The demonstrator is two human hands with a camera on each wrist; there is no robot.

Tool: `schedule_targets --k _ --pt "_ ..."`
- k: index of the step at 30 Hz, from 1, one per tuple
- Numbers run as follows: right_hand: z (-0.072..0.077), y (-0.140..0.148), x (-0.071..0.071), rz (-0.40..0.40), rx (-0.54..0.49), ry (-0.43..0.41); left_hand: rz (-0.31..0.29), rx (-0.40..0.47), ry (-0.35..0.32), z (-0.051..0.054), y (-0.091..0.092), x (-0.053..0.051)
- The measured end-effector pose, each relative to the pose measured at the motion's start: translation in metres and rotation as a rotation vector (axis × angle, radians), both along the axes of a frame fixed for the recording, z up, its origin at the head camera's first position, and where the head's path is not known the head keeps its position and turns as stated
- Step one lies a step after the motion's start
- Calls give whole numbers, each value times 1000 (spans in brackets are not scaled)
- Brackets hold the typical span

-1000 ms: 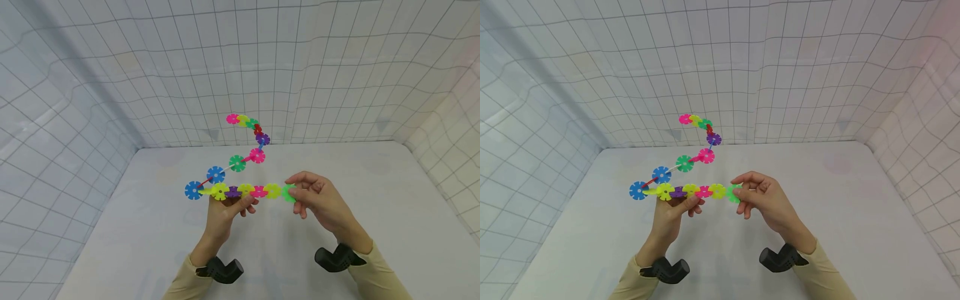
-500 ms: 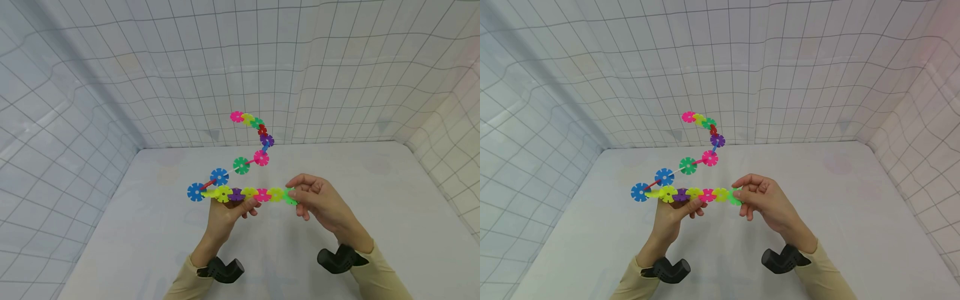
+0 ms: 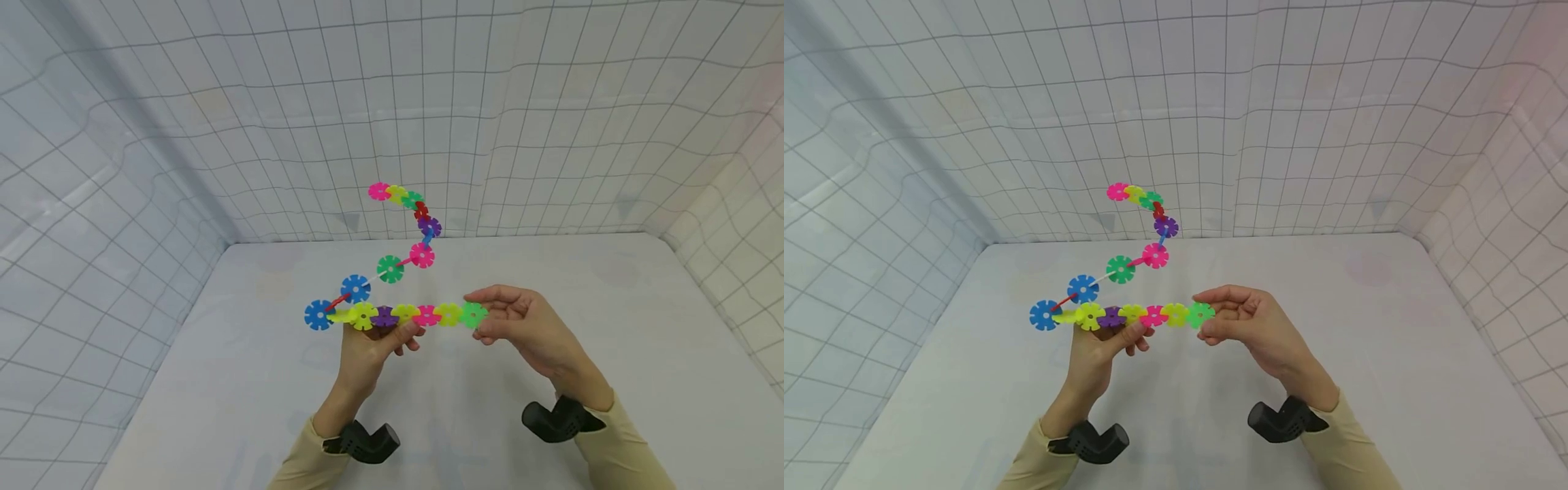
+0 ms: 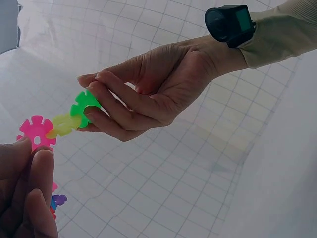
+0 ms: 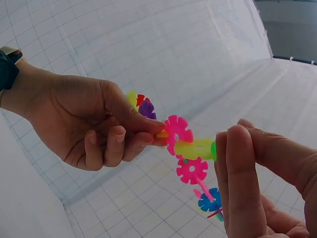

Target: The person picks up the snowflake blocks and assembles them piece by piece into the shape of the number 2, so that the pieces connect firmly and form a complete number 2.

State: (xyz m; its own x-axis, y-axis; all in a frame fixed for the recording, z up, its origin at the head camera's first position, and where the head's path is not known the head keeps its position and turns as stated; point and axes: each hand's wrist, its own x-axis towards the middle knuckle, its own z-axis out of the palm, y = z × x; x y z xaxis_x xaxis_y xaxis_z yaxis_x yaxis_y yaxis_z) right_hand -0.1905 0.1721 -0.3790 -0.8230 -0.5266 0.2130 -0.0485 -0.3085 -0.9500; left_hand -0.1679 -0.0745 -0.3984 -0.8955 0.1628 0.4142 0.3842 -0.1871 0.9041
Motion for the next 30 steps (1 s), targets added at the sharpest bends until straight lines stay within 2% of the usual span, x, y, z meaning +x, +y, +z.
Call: schedule_targets --k 8,14,19,24,30 --pt "-2 -2 2 -87 10 185 -15 34 -34 2 2 1" --pt "-5 -8 2 -61 -128 296 -22 49 -103 2 4 2" --pt "-7 -11 2 -75 -147 294 -10 43 -130 2 5 3" --pt "-6 -9 4 -76 -133 272 -38 55 -125 2 5 4" --pt "-5 -9 5 -48 -167 296 -61 75 -130 3 5 4"
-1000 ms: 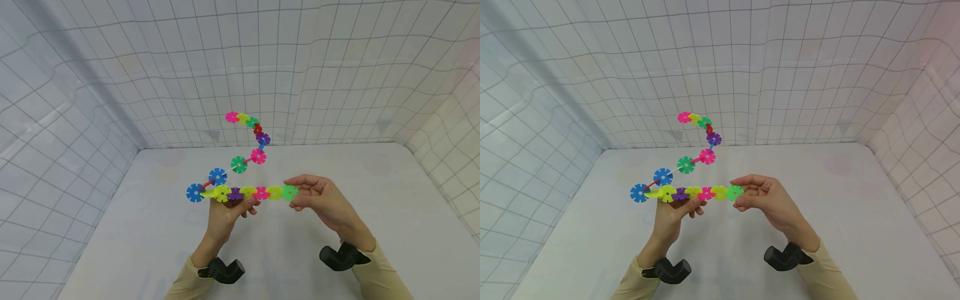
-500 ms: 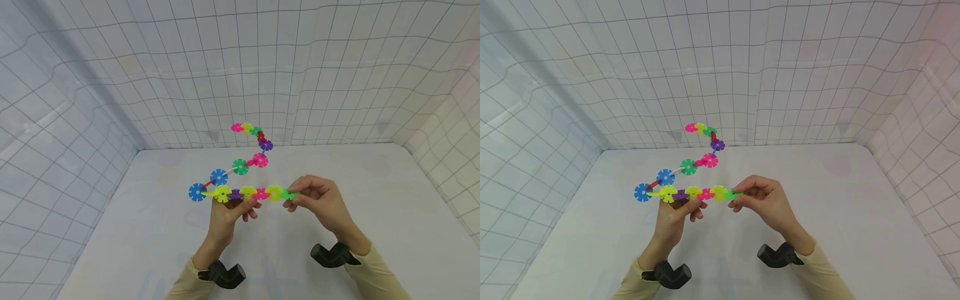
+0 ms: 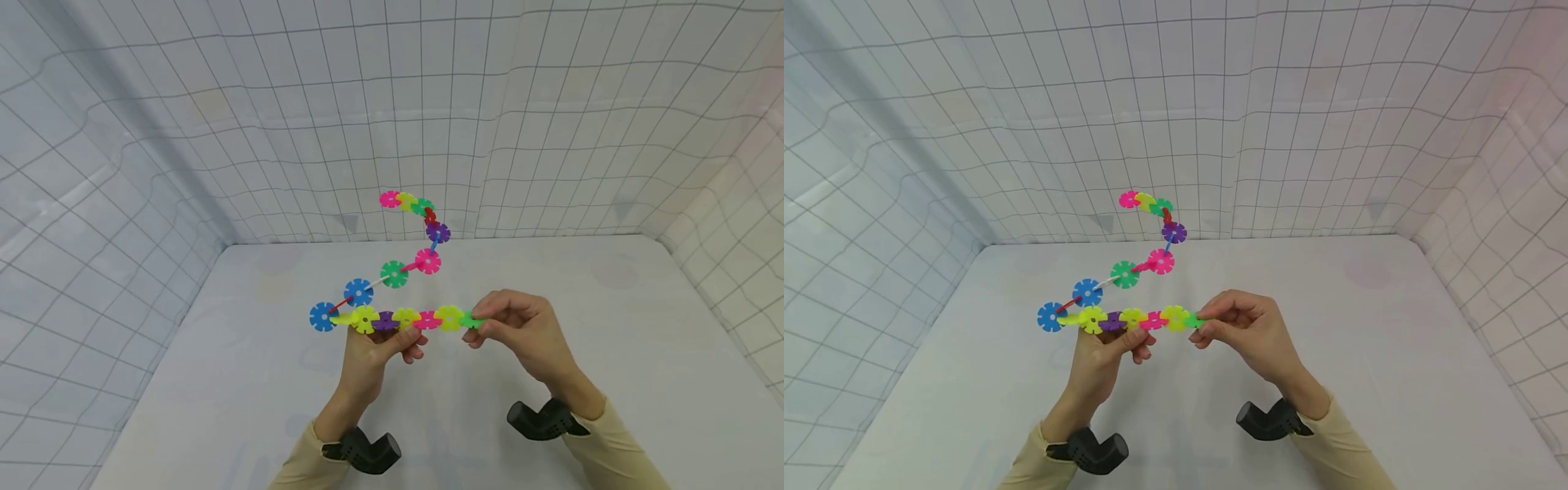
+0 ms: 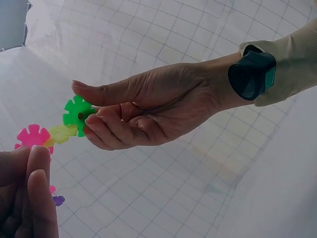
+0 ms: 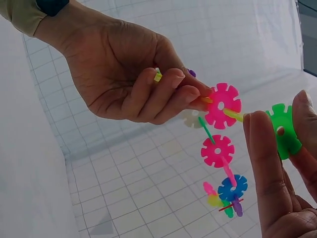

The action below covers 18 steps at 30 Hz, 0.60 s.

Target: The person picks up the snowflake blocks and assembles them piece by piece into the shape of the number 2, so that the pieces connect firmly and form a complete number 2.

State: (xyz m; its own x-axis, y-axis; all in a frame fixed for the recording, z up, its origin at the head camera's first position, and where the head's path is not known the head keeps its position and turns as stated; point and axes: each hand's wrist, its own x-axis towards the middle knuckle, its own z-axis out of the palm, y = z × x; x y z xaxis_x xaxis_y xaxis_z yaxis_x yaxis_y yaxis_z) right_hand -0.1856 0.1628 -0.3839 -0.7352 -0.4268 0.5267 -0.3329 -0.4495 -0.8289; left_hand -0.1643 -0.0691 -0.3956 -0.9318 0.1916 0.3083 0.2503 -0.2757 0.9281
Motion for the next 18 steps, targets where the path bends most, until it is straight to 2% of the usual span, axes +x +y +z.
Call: schedule_targets --k 3,9,13,18 --pt "-1 -1 0 20 -14 11 -6 8 17 0 -1 0" --pt "-2 -6 4 -17 -29 -43 -19 29 72 0 -3 -1" --pt "-3 -10 6 -33 -44 -27 -17 41 77 0 -4 -1" --pt "0 -12 10 -86 -2 -66 -22 44 69 0 -5 -1"
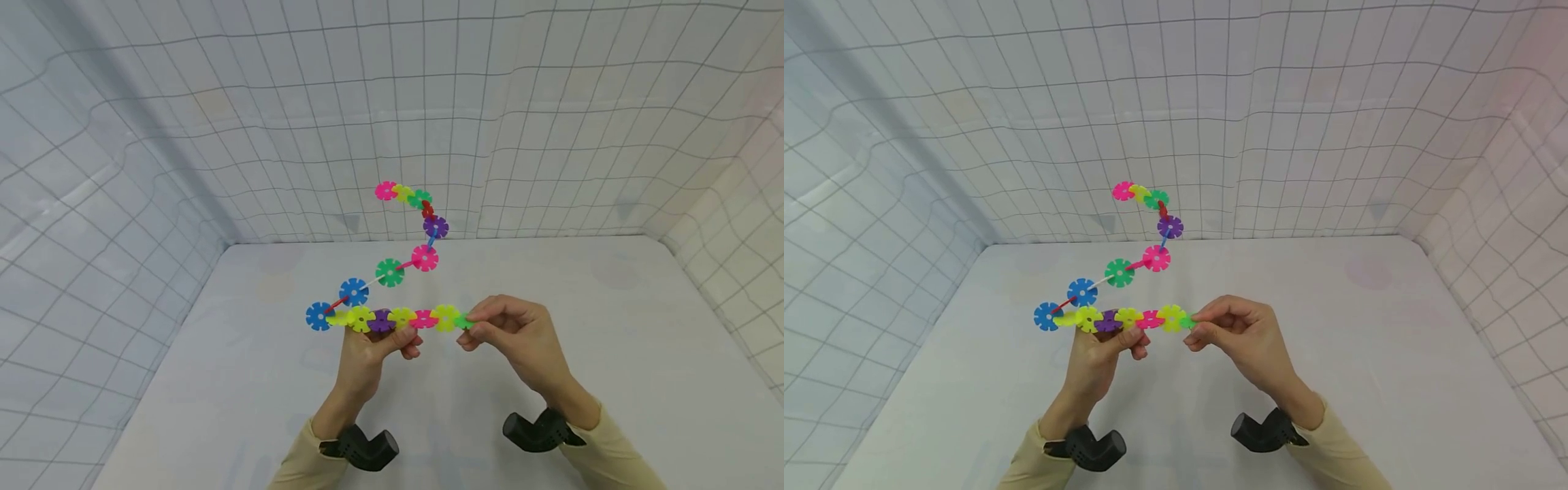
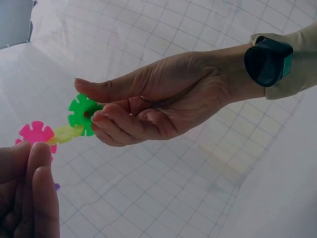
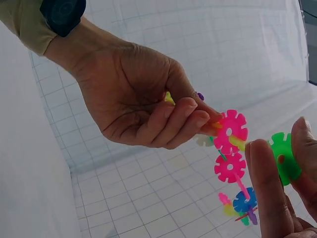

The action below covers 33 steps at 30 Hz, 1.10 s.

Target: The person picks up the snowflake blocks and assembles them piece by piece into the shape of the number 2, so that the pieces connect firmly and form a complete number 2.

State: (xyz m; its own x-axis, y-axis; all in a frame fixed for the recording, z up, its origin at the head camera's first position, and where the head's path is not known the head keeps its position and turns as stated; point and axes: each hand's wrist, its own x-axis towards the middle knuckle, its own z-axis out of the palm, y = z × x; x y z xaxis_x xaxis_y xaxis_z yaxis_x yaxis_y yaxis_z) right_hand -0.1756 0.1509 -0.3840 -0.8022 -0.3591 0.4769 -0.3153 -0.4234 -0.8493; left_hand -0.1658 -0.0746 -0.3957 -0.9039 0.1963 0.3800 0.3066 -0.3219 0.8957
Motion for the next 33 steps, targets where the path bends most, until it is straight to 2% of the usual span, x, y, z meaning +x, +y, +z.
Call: schedule_targets --k 5,11,14,16,19,23,27,33 --pt "-1 -3 1 -29 7 -7 4 -5 -6 0 -2 0" --pt "-3 -10 3 -133 24 69 -1 -10 -9 1 -5 0" --pt "-3 -12 4 -152 30 112 -12 -3 -8 1 -5 -1" --pt "-3 -11 4 -125 16 144 -17 -1 -14 2 -5 -1" --pt "-2 -8 1 -43 -5 185 -19 -8 -17 3 -6 -1" --pt "0 -1 -4 46 -12 198 -18 -15 0 4 -5 0" --pt "1 3 -7 59 -7 212 0 -21 22 4 -2 1" --pt "2 3 -4 34 -10 204 39 -17 18 2 2 2"
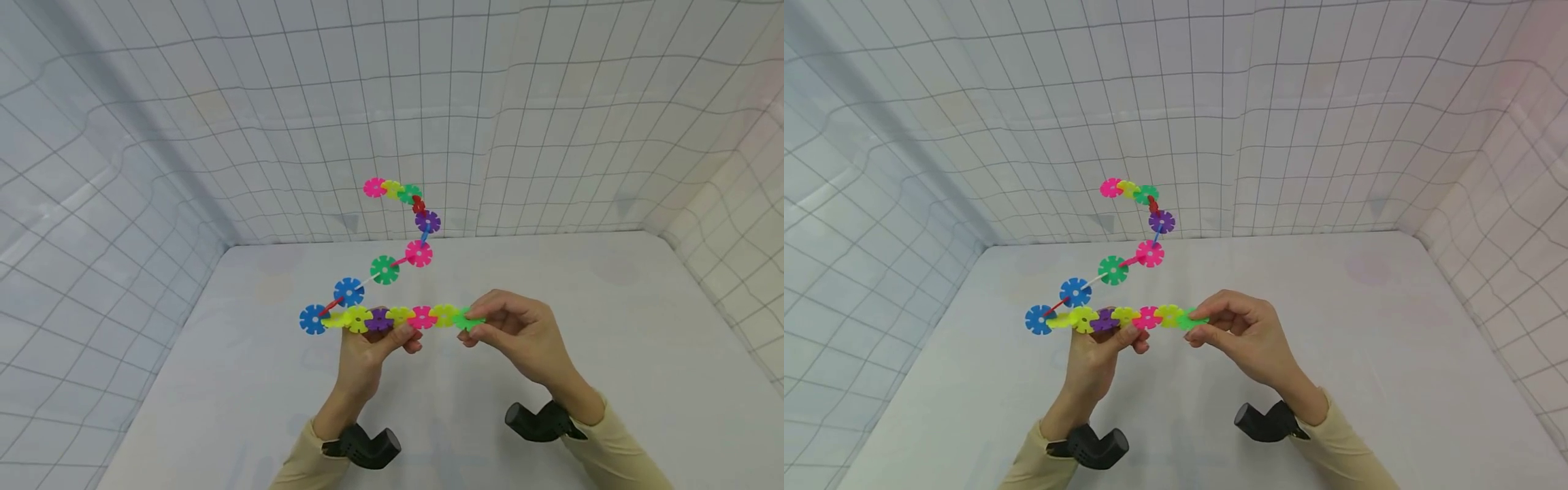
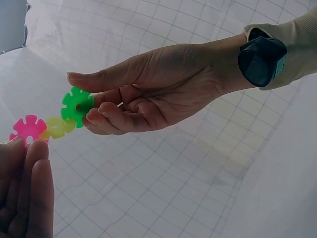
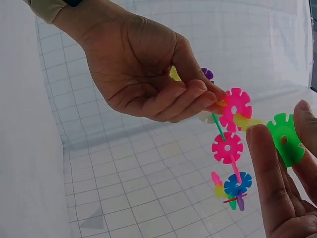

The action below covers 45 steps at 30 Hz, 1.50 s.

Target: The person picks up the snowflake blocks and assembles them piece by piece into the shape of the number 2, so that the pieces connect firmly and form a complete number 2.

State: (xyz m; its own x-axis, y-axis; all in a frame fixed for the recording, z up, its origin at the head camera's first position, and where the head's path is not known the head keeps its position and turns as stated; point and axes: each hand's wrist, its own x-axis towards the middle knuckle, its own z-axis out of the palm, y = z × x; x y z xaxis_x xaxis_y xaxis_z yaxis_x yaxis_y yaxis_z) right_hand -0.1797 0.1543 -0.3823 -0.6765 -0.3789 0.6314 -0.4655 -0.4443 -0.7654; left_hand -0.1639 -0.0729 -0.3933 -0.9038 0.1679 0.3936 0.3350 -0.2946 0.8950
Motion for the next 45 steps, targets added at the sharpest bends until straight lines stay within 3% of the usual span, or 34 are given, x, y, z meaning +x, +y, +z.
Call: schedule_targets --k 5,12,17,24,29,38,45 --pt "1 0 3 -33 -6 -37 7 10 -1 -1 2 0" --pt "0 5 4 -123 76 -78 6 40 17 -1 0 -2" --pt "2 7 1 -50 51 -57 0 59 36 -1 -1 -2" --pt "5 13 2 3 58 -245 -1 74 45 1 -2 -3" --pt "6 12 2 19 32 -277 -13 75 49 1 -2 -4" --pt "8 8 3 -83 98 -285 8 61 13 1 -3 -2" --pt "11 8 7 -87 197 -317 -9 60 4 1 -3 -3"
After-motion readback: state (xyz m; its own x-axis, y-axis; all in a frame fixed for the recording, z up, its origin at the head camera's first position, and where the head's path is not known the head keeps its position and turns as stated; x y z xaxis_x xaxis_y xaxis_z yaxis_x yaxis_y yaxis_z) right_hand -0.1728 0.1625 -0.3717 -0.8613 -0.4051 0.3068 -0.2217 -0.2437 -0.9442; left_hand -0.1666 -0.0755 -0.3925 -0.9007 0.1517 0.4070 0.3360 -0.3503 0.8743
